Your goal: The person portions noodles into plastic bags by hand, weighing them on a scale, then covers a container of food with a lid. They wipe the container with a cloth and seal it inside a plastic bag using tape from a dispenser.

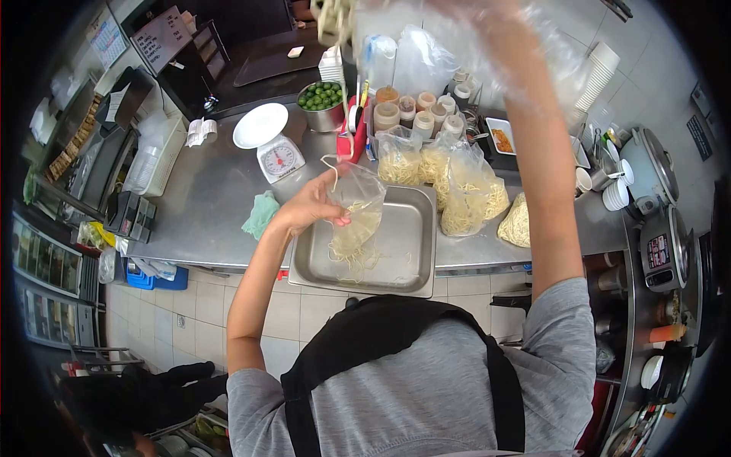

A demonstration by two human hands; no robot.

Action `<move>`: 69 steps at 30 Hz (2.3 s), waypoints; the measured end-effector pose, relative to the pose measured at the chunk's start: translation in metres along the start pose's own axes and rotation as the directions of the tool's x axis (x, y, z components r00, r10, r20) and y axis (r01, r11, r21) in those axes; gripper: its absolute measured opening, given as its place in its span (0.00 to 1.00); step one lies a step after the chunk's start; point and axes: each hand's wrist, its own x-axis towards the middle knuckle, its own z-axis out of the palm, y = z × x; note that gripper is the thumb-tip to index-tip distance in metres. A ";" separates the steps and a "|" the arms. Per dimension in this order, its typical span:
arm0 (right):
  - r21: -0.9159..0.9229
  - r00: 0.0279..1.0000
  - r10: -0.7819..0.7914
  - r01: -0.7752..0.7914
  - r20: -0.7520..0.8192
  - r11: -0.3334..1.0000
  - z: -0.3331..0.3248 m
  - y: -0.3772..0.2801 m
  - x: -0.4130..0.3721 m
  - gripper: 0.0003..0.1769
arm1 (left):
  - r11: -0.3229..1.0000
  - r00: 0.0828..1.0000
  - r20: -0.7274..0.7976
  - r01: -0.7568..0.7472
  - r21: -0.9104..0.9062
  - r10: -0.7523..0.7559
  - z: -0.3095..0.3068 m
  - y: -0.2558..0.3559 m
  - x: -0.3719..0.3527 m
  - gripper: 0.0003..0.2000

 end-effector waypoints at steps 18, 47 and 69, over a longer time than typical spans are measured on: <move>-0.320 0.873 0.153 -0.326 -0.464 0.890 0.060 0.102 -0.069 0.20 | 0.993 0.987 -0.107 -0.120 0.004 0.120 -0.031 0.030 -0.009 0.40; 0.495 0.381 0.644 -0.421 -0.663 0.760 0.158 0.171 -0.258 0.20 | 0.518 0.786 -0.379 0.088 0.851 0.489 -0.205 0.031 0.109 0.23; 0.130 0.482 0.601 -0.701 -0.637 0.701 0.186 0.220 -0.287 0.19 | 0.912 0.706 -0.584 -0.364 0.189 0.402 -0.172 0.104 0.077 0.18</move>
